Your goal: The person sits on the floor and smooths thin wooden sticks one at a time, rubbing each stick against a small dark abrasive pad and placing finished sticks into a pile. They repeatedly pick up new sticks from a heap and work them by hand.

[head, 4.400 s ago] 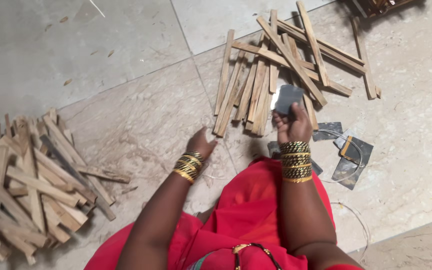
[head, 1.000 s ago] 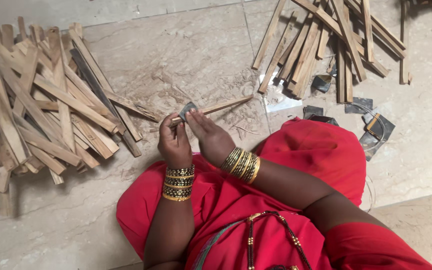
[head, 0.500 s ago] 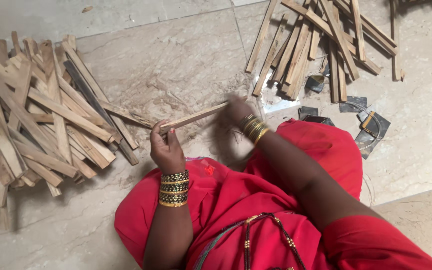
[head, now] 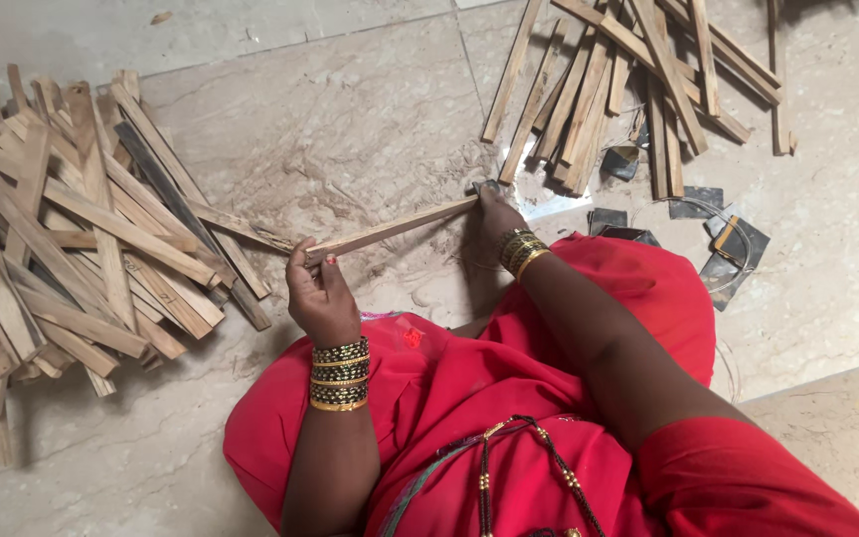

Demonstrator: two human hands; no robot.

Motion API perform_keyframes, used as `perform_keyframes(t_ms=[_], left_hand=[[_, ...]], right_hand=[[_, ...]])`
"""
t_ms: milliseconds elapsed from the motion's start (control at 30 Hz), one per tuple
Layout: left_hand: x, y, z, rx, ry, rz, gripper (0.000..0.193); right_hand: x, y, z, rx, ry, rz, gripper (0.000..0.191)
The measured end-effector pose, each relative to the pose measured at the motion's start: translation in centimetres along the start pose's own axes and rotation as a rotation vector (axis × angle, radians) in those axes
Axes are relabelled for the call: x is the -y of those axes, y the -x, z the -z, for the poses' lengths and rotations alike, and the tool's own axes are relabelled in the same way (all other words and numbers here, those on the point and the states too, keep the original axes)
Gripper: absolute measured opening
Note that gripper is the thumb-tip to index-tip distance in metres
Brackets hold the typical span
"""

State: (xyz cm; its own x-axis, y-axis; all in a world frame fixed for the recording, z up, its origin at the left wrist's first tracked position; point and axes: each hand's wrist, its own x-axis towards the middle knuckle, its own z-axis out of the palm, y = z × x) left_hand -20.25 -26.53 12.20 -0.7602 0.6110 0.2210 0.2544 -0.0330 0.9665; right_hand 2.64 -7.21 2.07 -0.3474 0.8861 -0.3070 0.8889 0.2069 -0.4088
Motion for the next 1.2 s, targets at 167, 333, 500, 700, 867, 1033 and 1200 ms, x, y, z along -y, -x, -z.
perform_keyframes(t_ms=[167, 333, 500, 700, 867, 1033, 1200], left_hand=[[-1.4, -0.2, 0.8, 0.012, 0.039, -0.038, 0.038], [-0.8, -0.6, 1.5, 0.133, 0.133, 0.057, 0.042], [1.5, -0.8, 1.6, 0.116, 0.143, 0.155, 0.034], [2.6, -0.8, 1.3, 0.016, 0.308, 0.063, 0.022], [1.0, -0.4, 1.1, -0.006, 0.097, 0.046, 0.019], [-0.6, -0.3, 1.9, 0.129, -0.045, -0.223, 0.023], [-1.3, 0.0, 2.3, 0.171, -0.065, -0.299, 0.024]], right_hand=[[0.1, 0.5, -1.1, -0.013, -0.115, -0.050, 0.053], [0.1, 1.0, -0.3, -0.131, -0.717, -0.077, 0.040], [-0.8, 0.9, -0.4, -0.236, -0.399, 0.094, 0.046], [1.6, 2.1, -0.8, -0.046, -0.757, 0.130, 0.060], [9.9, 6.8, 0.8, -0.038, -0.419, 0.118, 0.059], [15.3, 12.3, 1.7, -0.152, -0.316, 0.623, 0.056], [9.9, 10.4, -0.6, -0.164, -0.401, 0.517, 0.053]])
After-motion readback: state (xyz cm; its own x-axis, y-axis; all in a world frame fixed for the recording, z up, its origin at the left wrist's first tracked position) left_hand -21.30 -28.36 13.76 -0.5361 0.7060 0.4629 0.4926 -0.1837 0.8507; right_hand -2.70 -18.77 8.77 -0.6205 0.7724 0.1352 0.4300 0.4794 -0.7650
